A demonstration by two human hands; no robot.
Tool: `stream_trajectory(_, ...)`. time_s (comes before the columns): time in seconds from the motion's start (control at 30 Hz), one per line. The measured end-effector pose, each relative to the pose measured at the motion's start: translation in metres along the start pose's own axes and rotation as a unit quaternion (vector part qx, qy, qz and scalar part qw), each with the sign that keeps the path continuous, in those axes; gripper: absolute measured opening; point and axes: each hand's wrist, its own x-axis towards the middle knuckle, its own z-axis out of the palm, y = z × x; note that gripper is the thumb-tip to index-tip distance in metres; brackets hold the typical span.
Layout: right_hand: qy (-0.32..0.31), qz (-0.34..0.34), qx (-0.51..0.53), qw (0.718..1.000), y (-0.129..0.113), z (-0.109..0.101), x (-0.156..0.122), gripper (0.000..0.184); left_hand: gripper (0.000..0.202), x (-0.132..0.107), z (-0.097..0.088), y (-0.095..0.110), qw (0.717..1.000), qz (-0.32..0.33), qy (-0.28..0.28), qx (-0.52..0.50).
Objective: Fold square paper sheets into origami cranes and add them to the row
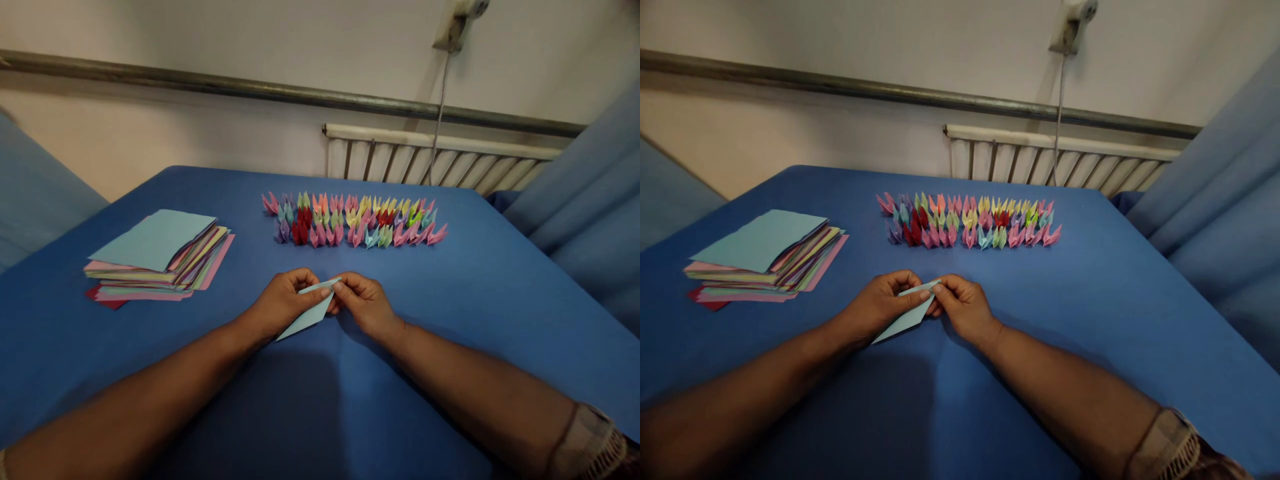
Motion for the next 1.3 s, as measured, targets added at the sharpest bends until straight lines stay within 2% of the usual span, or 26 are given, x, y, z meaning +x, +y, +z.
stream_trajectory(0.1, 0.002, 0.016, 0.022, 1.0, -0.0012, -0.0006, 0.0005, 0.033, 0.033, -0.0001, -0.0007, 0.0, 1.0, 0.001, -0.001, -0.007)
stream_trajectory(0.27, -0.023, 0.036, 0.043, 0.998, -0.0065, -0.0009, -0.0007, 0.032, 0.03, 0.0013, 0.0015, -0.003, 0.998, 0.031, 0.035, 0.033)
stream_trajectory(0.47, 0.015, 0.036, 0.012, 0.999, -0.0021, 0.0013, -0.0004, 0.034, 0.023, -0.0023, 0.0047, -0.0008, 0.991, 0.067, 0.045, 0.109)
stream_trajectory(0.63, 0.008, 0.041, 0.028, 0.999, -0.003, 0.0001, -0.0006, 0.036, 0.024, -0.0022, 0.0045, 0.0014, 0.993, 0.059, 0.053, 0.093)
stream_trajectory(0.83, -0.016, 0.076, 0.1, 0.992, -0.0043, -0.0033, 0.0015, 0.046, 0.032, -0.0012, 0.0017, 0.004, 1.0, -0.019, 0.009, -0.019)
stream_trajectory(0.93, -0.022, 0.066, 0.085, 0.994, -0.0052, -0.0037, 0.0008, 0.038, 0.033, -0.0017, 0.0014, 0.0052, 0.997, -0.039, -0.001, -0.06)
stream_trajectory(1.1, -0.017, 0.052, 0.039, 0.998, -0.0058, -0.0022, -0.0007, 0.03, 0.032, -0.0013, 0.0008, 0.0021, 0.996, -0.04, -0.009, -0.078)
stream_trajectory(1.3, 0.029, 0.028, 0.008, 0.999, -0.0065, -0.0023, 0.0013, 0.028, 0.027, 0.0001, -0.0011, -0.0036, 0.994, -0.019, -0.086, -0.063)
